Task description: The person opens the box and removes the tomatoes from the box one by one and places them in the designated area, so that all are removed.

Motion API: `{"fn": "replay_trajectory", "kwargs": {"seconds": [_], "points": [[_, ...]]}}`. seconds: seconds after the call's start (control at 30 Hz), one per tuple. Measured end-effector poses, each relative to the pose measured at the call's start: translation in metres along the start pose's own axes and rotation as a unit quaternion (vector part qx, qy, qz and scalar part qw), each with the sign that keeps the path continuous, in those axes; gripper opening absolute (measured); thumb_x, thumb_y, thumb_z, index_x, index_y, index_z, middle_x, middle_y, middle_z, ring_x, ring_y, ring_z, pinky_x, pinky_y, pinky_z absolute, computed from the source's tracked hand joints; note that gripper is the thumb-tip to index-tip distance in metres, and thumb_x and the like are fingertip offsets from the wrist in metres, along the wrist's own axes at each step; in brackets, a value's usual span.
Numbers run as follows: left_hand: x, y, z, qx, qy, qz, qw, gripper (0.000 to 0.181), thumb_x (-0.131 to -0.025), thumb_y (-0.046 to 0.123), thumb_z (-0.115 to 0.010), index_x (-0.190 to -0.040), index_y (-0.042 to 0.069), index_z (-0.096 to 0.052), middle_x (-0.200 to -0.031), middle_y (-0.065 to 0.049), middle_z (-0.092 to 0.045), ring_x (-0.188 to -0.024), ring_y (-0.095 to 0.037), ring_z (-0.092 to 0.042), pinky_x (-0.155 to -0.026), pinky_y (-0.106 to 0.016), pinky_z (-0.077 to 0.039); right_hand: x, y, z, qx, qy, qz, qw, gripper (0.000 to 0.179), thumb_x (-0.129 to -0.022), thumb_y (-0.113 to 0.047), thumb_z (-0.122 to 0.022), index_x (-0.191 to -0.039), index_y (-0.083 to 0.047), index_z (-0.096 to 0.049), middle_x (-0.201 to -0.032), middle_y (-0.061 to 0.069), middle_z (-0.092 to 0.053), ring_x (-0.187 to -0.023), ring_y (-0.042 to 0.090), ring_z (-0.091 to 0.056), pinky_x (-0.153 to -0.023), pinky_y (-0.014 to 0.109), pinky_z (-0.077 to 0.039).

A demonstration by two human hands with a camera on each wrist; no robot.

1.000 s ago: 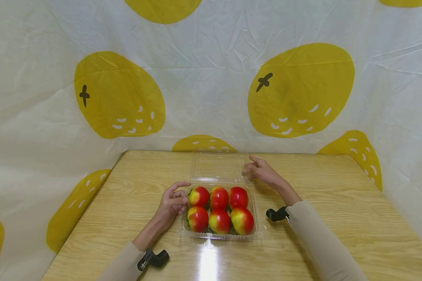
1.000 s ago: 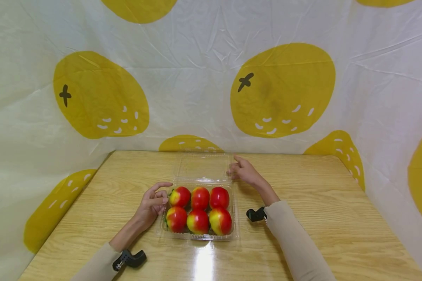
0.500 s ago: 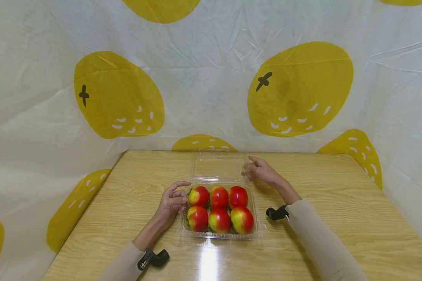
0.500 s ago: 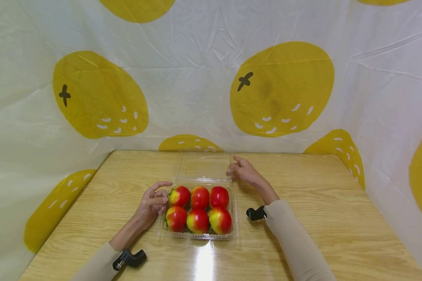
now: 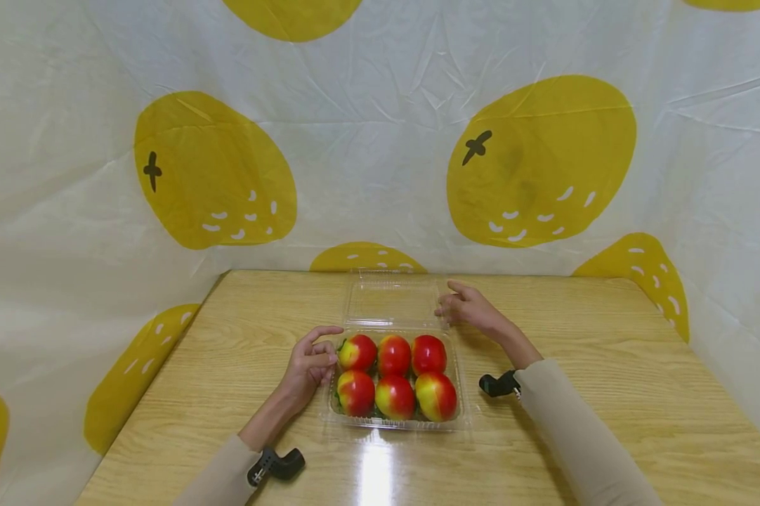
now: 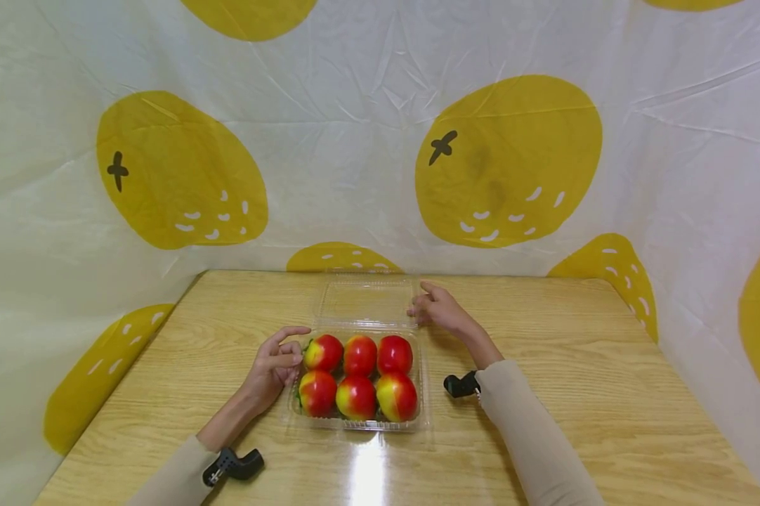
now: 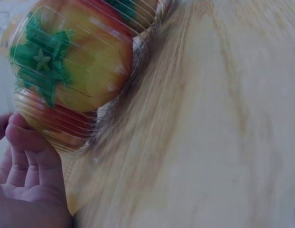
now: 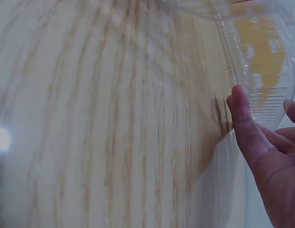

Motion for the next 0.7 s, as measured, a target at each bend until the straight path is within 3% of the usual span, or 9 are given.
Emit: {"fn": "replay_trajectory", "kwargs": {"seconds": [0.4,0.7], "points": [[-0.0013,0.0003,0.0002,0.002,0.004,-0.002,1.0000,0.044,-0.093,-0.008,-0.049,-0.137,-0.001,-0.052,-0.073,0.006,-0.060,-0.050,-0.006,-0.053,-0.045,-0.017,-0.042,-0.0003,0.0048,0.0023,0.008,0.011,-0.013,0.9998,0.063,-0.110,-0.007,-0.038,-0.158,0.017,-0.005,-0.149,0.044,-0.040,-0.115,0.042,-0.067,-0.081,0.028,-0.061],[-0.0009,0.0019,-0.0005,-0.008,0.007,-0.004,0.9999,0.045,-0.094,-0.007,-0.049,-0.138,-0.004,-0.050,-0.073,0.006,-0.060,-0.050,-0.006,-0.053,-0.045,-0.016,-0.042,-0.0004,0.0053,0.0022,-0.002,0.007,-0.008,0.9999,0.062,-0.110,-0.004,-0.037,-0.158,0.017,-0.003,-0.152,0.045,-0.035,-0.118,0.042,-0.067,-0.084,0.032,-0.063]]}}
Point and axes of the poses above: each hand's wrist, its own x-axis away from the middle knuckle, its own z-axis out of the back of the hand, y = z × x, the point moved 9 cm from there along -x, towards the middle knuckle
